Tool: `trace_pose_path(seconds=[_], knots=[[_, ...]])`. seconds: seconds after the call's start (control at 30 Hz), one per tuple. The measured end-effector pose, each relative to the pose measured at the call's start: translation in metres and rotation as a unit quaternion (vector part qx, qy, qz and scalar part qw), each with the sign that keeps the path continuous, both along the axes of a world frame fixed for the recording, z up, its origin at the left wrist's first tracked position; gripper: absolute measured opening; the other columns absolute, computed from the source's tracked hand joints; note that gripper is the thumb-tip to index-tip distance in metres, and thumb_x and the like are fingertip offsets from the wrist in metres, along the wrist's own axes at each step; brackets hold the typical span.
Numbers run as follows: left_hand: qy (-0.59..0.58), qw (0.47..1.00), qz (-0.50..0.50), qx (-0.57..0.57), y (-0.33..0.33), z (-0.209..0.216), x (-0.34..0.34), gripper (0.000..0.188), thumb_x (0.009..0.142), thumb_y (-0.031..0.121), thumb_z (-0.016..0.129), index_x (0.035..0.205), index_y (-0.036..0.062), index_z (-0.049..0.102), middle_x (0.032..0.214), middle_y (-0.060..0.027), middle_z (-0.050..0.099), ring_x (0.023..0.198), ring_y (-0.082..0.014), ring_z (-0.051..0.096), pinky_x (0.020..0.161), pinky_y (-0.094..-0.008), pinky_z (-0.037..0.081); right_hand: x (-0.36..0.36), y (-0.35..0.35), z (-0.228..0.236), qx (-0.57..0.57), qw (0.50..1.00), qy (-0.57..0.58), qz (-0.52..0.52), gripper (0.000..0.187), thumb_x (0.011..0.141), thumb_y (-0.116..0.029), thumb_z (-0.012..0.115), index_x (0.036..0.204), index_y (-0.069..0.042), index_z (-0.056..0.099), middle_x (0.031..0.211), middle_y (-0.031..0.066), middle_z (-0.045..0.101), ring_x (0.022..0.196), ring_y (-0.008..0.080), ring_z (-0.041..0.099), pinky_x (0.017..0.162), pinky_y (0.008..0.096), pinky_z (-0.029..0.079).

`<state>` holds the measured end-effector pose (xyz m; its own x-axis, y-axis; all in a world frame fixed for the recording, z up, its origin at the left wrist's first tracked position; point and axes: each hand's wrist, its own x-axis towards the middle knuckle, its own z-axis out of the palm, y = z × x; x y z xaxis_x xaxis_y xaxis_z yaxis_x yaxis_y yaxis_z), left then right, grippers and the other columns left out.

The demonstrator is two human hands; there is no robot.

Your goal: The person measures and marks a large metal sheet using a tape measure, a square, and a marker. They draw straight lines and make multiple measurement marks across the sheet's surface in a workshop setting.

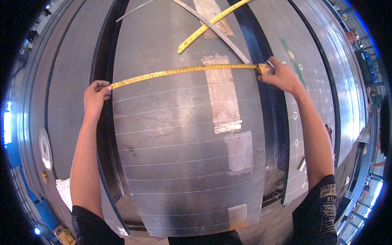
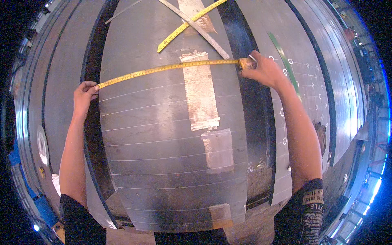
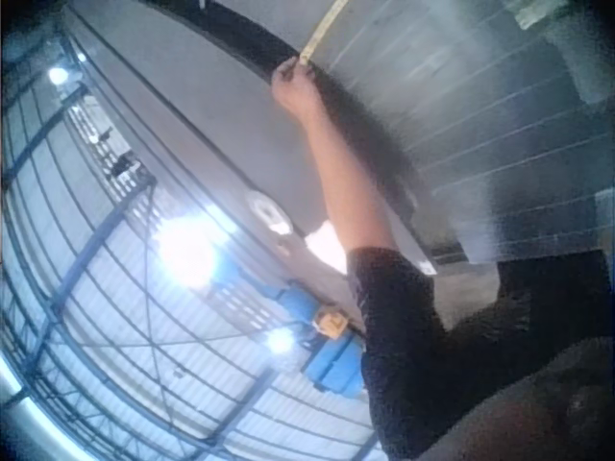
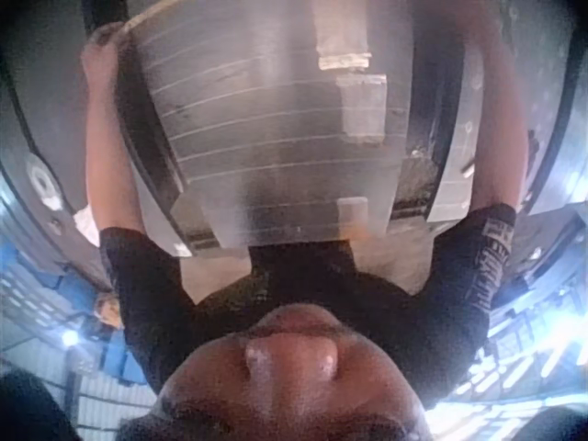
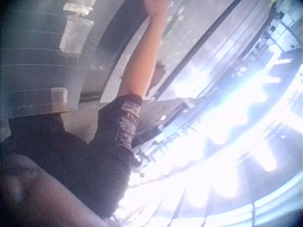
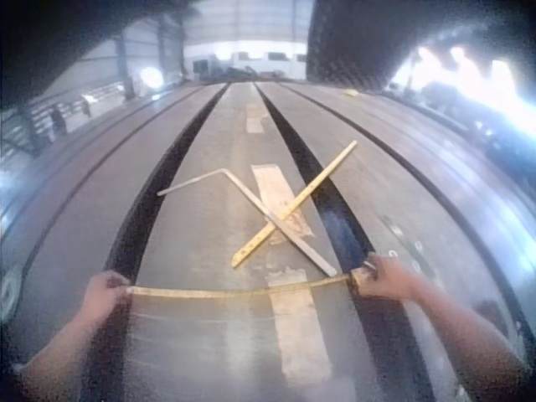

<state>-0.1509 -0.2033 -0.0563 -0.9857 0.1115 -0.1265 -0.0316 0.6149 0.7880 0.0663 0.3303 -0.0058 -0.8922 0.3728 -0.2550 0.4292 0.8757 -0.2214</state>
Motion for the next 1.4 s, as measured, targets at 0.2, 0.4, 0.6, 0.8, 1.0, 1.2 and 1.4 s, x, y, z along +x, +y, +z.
trace_pose_path(seconds=[0.2, 0.4, 0.6, 0.8, 1.0, 1.2, 1.4], knots=[[-0.001, 0.999, -0.006, -0.031, 0.010, 0.008, -0.002, 0.019, 0.087, 0.010, 0.074, 0.104, 0.0002, 0.071, 0.096, -0.0085, 0.073, 0.085, -0.0148, 0.068, 0.076, -0.0297, 0.057, -0.001, 0.008, -0.004, -0.004, 1.000, 0.027, 0.009, 0.084, 0.069, -0.053, 0.077, 0.131, 0.001, 0.057, 0.107, 0.0304, 0.069, 0.103, 0.0433, 0.068, 0.090, 0.0473, 0.052], [-0.013, 0.998, -0.013, -0.056, 0.013, 0.009, -0.006, 0.019, 0.087, 0.010, 0.075, 0.103, 0.0002, 0.072, 0.094, -0.0064, 0.072, 0.084, -0.0136, 0.067, 0.079, -0.0292, 0.056, -0.007, 0.001, 0.006, -0.021, 1.000, -0.001, -0.003, 0.086, 0.068, -0.053, 0.078, 0.131, 0.001, 0.057, 0.108, 0.0292, 0.069, 0.103, 0.0426, 0.068, 0.092, 0.0461, 0.052], [0.013, 0.998, -0.019, -0.059, 0.014, 0.007, -0.007, 0.019, 0.087, 0.009, 0.075, 0.103, 0.0000, 0.072, 0.091, -0.0066, 0.072, 0.083, -0.0139, 0.068, 0.077, -0.0293, 0.057, -0.006, -0.013, 0.004, 0.002, 1.000, 0.017, 0.015, 0.087, 0.067, -0.054, 0.080, 0.130, 0.001, 0.057, 0.108, 0.0299, 0.069, 0.104, 0.0429, 0.068, 0.092, 0.0463, 0.052], [-0.003, 0.996, -0.032, -0.083, 0.019, 0.012, -0.009, 0.017, 0.087, 0.009, 0.074, 0.101, -0.0001, 0.071, 0.090, -0.0069, 0.072, 0.082, -0.0146, 0.068, 0.076, -0.0296, 0.057, 0.000, -0.014, 0.000, -0.025, 0.999, 0.040, -0.008, 0.092, 0.067, -0.059, 0.081, 0.131, 0.002, 0.056, 0.113, 0.0320, 0.067, 0.108, 0.0429, 0.067, 0.095, 0.0463, 0.052], [-0.018, 0.996, -0.049, -0.078, 0.012, 0.011, -0.017, 0.014, 0.087, 0.007, 0.074, 0.098, 0.0002, 0.069, 0.089, -0.0072, 0.071, 0.081, -0.0149, 0.068, 0.076, -0.0303, 0.058, 0.012, -0.052, 0.019, 0.126, 0.985, 0.082, -0.087, 0.072, 0.086, -0.054, 0.069, 0.126, 0.005, 0.057, 0.114, 0.0318, 0.066, 0.107, 0.0442, 0.066, 0.094, 0.0496, 0.051], [-0.018, 0.995, -0.050, -0.086, 0.015, 0.013, -0.020, 0.013, 0.085, 0.003, 0.075, 0.096, -0.0013, 0.070, 0.086, -0.0090, 0.071, 0.079, -0.0159, 0.069, 0.072, -0.0316, 0.060, 0.031, -0.129, 0.010, -0.079, 0.991, 0.106, -0.012, 0.039, 0.096, -0.026, 0.058, 0.117, 0.006, 0.063, 0.115, 0.0308, 0.064, 0.107, 0.0458, 0.063, 0.094, 0.0509, 0.050], [-0.016, 0.995, -0.057, -0.081, 0.021, 0.019, -0.016, 0.013, 0.084, 0.002, 0.075, 0.096, -0.0023, 0.069, 0.085, -0.0092, 0.070, 0.078, -0.0164, 0.068, 0.069, -0.0316, 0.059, -0.027, -0.220, -0.021, -0.144, 0.966, 0.212, -0.031, 0.026, 0.089, -0.019, 0.066, 0.101, 0.004, 0.066, 0.093, 0.0267, 0.068, 0.089, 0.0430, 0.067, 0.079, 0.0470, 0.052]])
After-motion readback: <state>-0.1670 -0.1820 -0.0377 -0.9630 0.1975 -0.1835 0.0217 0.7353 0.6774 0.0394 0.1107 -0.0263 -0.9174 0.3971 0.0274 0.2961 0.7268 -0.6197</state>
